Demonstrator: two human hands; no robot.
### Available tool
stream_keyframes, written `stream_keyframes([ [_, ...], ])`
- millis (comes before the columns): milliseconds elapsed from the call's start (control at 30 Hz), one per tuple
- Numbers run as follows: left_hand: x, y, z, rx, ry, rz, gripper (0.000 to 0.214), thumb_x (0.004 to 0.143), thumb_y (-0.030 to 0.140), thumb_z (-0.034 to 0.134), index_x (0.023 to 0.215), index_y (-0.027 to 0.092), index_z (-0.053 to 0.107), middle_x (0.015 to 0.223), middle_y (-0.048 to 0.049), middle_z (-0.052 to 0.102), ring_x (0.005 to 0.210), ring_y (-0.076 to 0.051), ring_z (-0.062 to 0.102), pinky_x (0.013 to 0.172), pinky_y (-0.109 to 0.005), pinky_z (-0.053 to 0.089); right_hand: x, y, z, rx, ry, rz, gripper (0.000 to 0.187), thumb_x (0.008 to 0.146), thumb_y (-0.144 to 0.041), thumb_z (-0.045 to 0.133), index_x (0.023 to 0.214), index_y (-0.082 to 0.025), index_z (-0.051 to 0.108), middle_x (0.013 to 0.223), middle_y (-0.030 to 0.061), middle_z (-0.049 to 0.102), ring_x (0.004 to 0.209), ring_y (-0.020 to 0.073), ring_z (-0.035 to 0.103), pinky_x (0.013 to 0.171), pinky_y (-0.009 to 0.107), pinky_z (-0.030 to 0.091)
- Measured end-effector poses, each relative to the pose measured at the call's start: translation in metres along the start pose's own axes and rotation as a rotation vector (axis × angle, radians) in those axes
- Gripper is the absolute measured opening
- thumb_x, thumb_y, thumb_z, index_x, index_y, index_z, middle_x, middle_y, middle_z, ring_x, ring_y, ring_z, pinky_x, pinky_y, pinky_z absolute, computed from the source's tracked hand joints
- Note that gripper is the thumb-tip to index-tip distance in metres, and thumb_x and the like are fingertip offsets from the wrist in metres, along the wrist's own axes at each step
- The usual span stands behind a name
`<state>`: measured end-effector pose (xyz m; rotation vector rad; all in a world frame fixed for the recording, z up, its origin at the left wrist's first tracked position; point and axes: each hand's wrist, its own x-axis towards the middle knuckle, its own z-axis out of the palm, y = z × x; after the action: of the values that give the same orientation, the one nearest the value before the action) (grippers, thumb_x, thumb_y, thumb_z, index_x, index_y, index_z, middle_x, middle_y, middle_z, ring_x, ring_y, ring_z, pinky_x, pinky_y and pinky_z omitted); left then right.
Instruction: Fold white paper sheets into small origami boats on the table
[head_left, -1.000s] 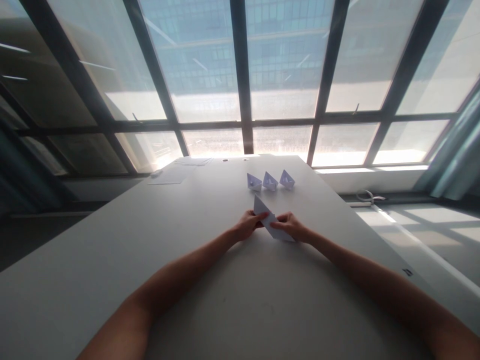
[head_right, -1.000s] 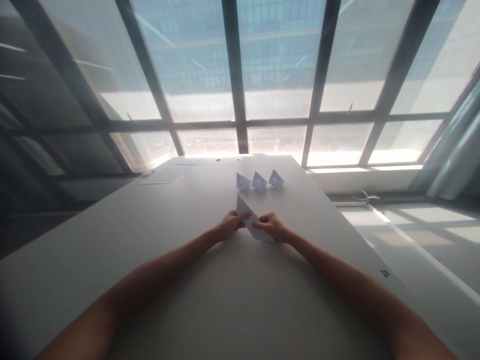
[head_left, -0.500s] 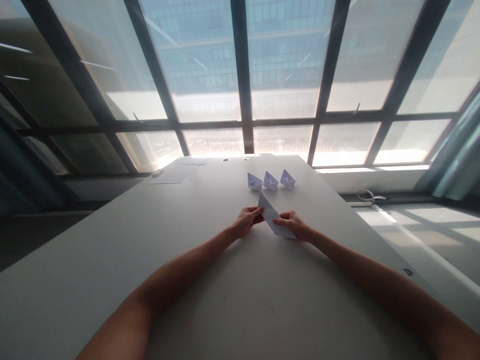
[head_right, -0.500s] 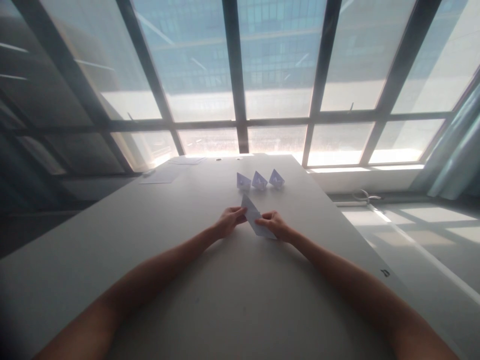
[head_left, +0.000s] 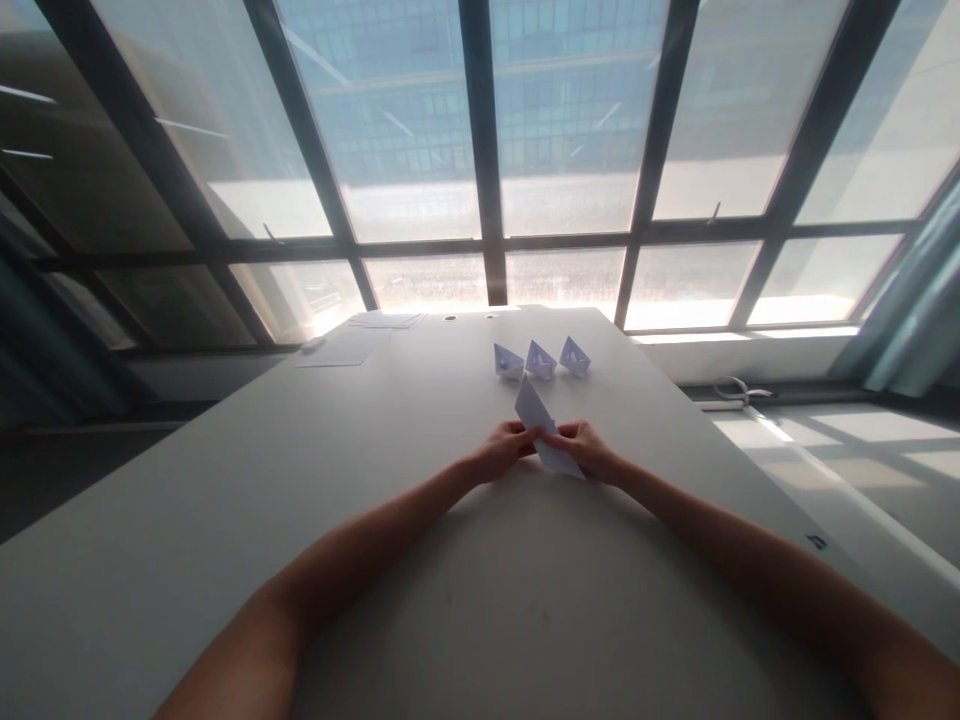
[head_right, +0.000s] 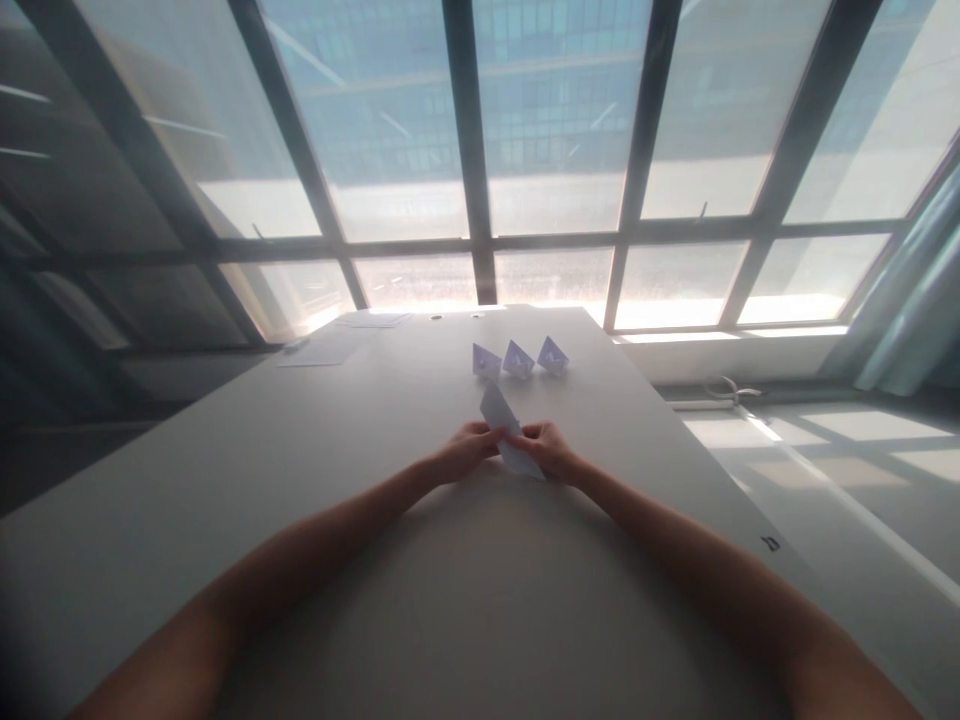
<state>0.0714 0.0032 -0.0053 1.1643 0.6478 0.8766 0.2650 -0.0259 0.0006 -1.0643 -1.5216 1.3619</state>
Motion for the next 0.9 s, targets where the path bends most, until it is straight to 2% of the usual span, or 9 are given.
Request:
stream_keyframes([
  [100,0.0,-0.001,0.004,0.02,0.051,0.087,0.042,0.071,0.041,0.086,0.093,0.007,0.075,0.09,-0.0136,0.075,0.082,-0.024,0.07,0.087,-0.04,0.052,0.0,-0.001,0.002,-0.087,-0.026,-0.025,0.042,0.067,-0.049,0.079,0.083,-0.01,0.077,0.067,0.0037,0.069,0.055,0.0119,0.053,0.052,0.024,0.035],
  [200,0.0,0.0,0.005,0.028,0.047,0.114,0.044,0.073,0.044,0.083,0.091,0.006,0.075,0.085,-0.014,0.074,0.071,-0.024,0.069,0.077,-0.041,0.054,-0.001,-0.002,0.003,-0.125,-0.042,-0.024,0.035,0.068,-0.045,0.079,0.075,-0.011,0.076,0.066,0.0051,0.07,0.056,0.0119,0.054,0.053,0.023,0.037],
  [267,0.001,0.001,0.006,0.012,0.074,0.114,0.043,0.074,0.044,0.083,0.09,0.005,0.075,0.085,-0.0145,0.074,0.072,-0.025,0.07,0.079,-0.042,0.054,-0.001,-0.003,0.003,-0.112,-0.05,-0.014,0.033,0.069,-0.044,0.077,0.072,-0.012,0.075,0.066,0.0061,0.071,0.055,0.0121,0.055,0.053,0.023,0.039],
  [400,0.005,0.001,0.002,-0.071,0.221,0.121,0.037,0.07,0.037,0.086,0.087,0.006,0.076,0.09,-0.0149,0.075,0.084,-0.025,0.07,0.091,-0.04,0.051,-0.001,-0.006,0.002,-0.119,-0.066,0.033,0.028,0.067,-0.04,0.077,0.065,-0.012,0.072,0.061,0.0058,0.069,0.051,0.0113,0.053,0.05,0.023,0.037],
  [500,0.009,0.002,-0.003,-0.135,0.296,0.134,0.037,0.066,0.035,0.089,0.087,0.008,0.076,0.093,-0.0149,0.074,0.088,-0.023,0.069,0.093,-0.038,0.05,-0.001,-0.007,0.001,-0.131,-0.09,0.059,0.026,0.066,-0.037,0.077,0.064,-0.012,0.071,0.06,0.0053,0.069,0.049,0.0105,0.051,0.048,0.023,0.037],
  [700,0.011,0.006,-0.01,-0.131,0.306,0.105,0.038,0.061,0.034,0.092,0.085,0.01,0.076,0.093,-0.0142,0.074,0.086,-0.024,0.069,0.088,-0.038,0.051,-0.002,-0.005,0.003,-0.202,-0.128,0.028,0.023,0.067,-0.035,0.074,0.061,-0.012,0.07,0.056,0.0041,0.067,0.048,0.0104,0.051,0.048,0.022,0.037],
  [900,0.013,0.016,-0.02,-0.16,0.409,0.214,0.033,0.066,0.036,0.089,0.085,0.012,0.076,0.089,-0.0097,0.074,0.081,-0.018,0.066,0.075,-0.028,0.05,-0.002,-0.01,0.002,-0.245,-0.159,0.083,0.018,0.066,-0.029,0.072,0.06,-0.013,0.069,0.054,0.0031,0.065,0.046,0.01,0.05,0.046,0.022,0.036],
])
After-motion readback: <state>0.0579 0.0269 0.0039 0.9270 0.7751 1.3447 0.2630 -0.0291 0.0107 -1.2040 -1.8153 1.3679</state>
